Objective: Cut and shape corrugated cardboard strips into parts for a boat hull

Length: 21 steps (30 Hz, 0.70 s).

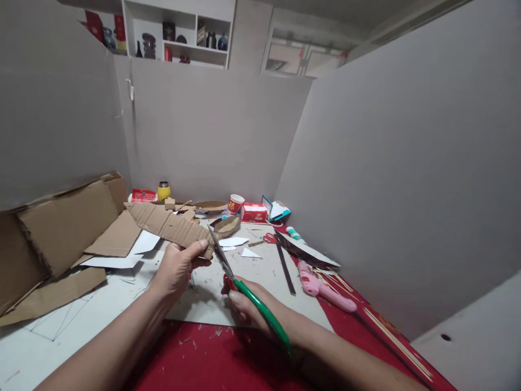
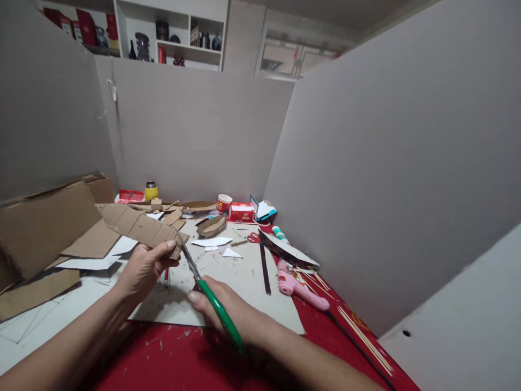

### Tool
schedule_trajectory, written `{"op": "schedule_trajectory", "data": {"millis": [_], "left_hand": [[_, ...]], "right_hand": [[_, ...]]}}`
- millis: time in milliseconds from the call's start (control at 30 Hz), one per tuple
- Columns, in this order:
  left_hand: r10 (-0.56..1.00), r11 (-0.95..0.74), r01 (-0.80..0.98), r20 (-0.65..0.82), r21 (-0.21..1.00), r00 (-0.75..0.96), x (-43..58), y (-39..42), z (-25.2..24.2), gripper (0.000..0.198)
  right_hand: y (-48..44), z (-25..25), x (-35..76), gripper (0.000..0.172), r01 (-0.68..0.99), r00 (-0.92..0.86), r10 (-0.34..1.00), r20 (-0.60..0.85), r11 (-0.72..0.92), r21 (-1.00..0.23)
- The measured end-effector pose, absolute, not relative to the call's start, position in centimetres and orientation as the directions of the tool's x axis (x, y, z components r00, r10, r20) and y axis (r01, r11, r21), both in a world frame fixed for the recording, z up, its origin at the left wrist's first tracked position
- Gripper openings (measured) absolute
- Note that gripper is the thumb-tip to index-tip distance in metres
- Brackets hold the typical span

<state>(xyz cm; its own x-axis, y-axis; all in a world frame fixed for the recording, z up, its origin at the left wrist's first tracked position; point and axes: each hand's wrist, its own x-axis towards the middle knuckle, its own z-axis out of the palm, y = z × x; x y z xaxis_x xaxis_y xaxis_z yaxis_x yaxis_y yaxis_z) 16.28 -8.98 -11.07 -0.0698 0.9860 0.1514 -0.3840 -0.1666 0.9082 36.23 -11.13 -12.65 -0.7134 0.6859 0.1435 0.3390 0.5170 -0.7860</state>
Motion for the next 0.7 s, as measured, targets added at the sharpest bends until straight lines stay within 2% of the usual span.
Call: {"op": "schedule_trajectory", "data": {"millis": [167,467,700], "left_hand": [[0.987,-0.162,-0.387,0.148,0.908,-0.065,15.9,-9.4,-11.4,0.021],[0.983,-0.185,-0.38,0.166,0.906,-0.083,15.7,-9.9,-11.4,0.021],[0.982,-0.187,-0.38,0.168,0.906,-0.083,15.7,-9.8,-11.6,0.024]], "right_hand": [[-11.3,-12.1,36.2,0.043,0.411,-0.7,0.701,0.137,0.553,-0.725],[-11.6,-11.5,35.6,0.046,0.448,-0.676,0.73,0.101,0.516,-0.73],[-11.3,-12.5,35.1,0.052,0.433,-0.649,0.747,0.147,0.52,-0.736]]}}
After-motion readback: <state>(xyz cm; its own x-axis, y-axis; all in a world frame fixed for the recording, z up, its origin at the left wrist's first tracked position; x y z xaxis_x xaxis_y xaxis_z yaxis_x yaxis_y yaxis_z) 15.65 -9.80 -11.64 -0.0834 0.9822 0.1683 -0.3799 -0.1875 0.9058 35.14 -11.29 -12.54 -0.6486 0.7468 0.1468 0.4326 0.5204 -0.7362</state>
